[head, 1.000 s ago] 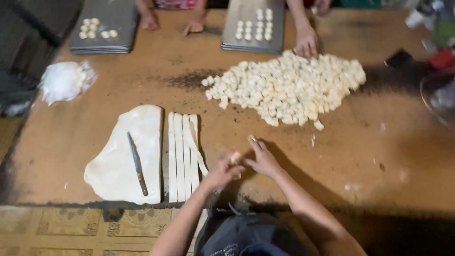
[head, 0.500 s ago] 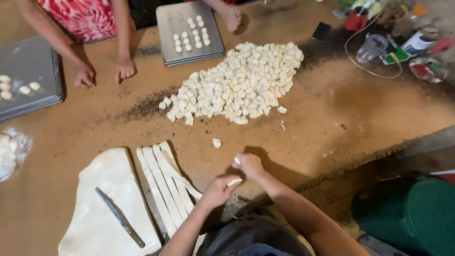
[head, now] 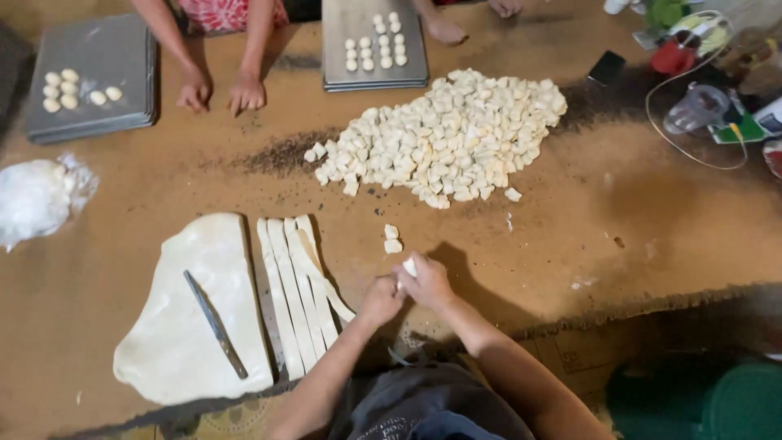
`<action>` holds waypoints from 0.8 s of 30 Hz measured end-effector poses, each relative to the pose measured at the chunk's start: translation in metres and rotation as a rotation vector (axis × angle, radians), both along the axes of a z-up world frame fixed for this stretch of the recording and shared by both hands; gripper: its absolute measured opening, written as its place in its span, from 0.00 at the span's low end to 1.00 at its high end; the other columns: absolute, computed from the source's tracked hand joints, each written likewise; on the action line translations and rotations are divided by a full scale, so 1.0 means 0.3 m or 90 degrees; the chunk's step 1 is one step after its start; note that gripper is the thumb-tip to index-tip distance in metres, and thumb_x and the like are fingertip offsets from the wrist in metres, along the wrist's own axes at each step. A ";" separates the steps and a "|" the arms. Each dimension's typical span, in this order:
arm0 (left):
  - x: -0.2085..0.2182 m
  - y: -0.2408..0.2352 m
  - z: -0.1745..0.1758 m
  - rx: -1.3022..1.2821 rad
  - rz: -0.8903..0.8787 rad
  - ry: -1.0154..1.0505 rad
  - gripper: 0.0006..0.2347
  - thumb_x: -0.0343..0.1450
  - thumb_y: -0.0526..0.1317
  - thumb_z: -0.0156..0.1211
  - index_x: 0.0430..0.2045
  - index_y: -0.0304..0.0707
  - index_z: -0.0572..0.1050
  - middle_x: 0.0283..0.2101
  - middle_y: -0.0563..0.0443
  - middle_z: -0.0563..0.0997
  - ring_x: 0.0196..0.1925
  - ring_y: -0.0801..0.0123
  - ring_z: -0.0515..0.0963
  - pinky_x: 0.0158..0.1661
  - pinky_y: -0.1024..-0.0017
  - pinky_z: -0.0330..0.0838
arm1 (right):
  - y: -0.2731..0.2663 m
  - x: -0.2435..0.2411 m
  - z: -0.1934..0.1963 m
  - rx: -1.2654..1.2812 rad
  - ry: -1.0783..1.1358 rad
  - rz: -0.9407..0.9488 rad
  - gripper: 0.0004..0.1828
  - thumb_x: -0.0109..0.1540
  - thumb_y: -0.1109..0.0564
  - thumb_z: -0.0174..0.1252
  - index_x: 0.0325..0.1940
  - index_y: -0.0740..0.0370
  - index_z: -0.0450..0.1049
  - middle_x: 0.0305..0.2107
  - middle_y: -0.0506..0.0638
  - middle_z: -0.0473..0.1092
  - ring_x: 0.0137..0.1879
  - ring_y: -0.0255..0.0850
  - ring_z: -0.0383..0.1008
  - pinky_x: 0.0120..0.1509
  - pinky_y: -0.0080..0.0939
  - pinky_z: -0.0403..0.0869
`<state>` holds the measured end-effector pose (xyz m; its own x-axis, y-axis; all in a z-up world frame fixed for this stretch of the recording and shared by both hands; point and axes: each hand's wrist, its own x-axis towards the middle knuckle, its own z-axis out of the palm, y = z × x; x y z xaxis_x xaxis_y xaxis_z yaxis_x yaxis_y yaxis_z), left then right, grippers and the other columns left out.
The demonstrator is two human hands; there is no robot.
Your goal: The person cuts a large sheet of dough into strips using a knife, then rolls small pieces of dough into balls by hand. The formed dough balls are placed onto metal trays. The person also briefly reaches for flour from a bag on the floor.
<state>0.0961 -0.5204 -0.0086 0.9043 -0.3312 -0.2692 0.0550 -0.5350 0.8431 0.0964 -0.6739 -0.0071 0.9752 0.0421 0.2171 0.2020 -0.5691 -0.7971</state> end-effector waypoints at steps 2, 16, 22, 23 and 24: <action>-0.048 0.014 0.102 0.145 -0.172 -0.188 0.12 0.75 0.44 0.53 0.22 0.43 0.79 0.20 0.48 0.81 0.28 0.57 0.84 0.33 0.66 0.73 | -0.075 0.028 0.005 -0.274 -0.011 -0.018 0.24 0.60 0.35 0.60 0.30 0.58 0.70 0.22 0.58 0.73 0.34 0.55 0.79 0.37 0.53 0.75; -0.011 0.066 0.258 -0.100 0.049 -0.176 0.11 0.69 0.35 0.57 0.44 0.39 0.79 0.35 0.37 0.83 0.41 0.47 0.82 0.44 0.57 0.74 | 0.074 0.000 0.268 0.018 -0.055 0.176 0.14 0.58 0.53 0.65 0.48 0.50 0.74 0.35 0.51 0.75 0.42 0.51 0.78 0.44 0.48 0.76; -0.096 0.041 0.231 -0.128 -0.080 -0.110 0.04 0.69 0.37 0.60 0.26 0.41 0.82 0.27 0.46 0.84 0.32 0.61 0.84 0.37 0.67 0.76 | -0.045 0.064 0.065 -0.269 0.140 0.024 0.19 0.62 0.39 0.59 0.43 0.56 0.71 0.36 0.62 0.76 0.47 0.59 0.78 0.50 0.60 0.75; -0.115 0.038 0.269 -0.178 -0.121 -0.105 0.03 0.70 0.37 0.62 0.29 0.43 0.82 0.30 0.47 0.86 0.35 0.61 0.85 0.41 0.69 0.77 | -0.089 0.065 0.028 -0.301 0.326 0.028 0.24 0.61 0.40 0.62 0.54 0.56 0.72 0.48 0.64 0.77 0.58 0.61 0.77 0.61 0.64 0.75; -0.088 0.061 0.295 -0.183 -0.119 -0.101 0.03 0.70 0.37 0.62 0.29 0.43 0.82 0.30 0.47 0.86 0.35 0.61 0.85 0.41 0.69 0.77 | -0.075 0.051 0.099 -0.305 0.330 0.029 0.24 0.61 0.40 0.62 0.54 0.56 0.72 0.48 0.64 0.77 0.58 0.61 0.77 0.61 0.64 0.75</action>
<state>0.0697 -0.5020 0.0799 0.8439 -0.5364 -0.0034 -0.1642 -0.2643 0.9503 0.1117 -0.6963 0.0224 0.9428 0.0592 -0.3280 -0.1048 -0.8816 -0.4602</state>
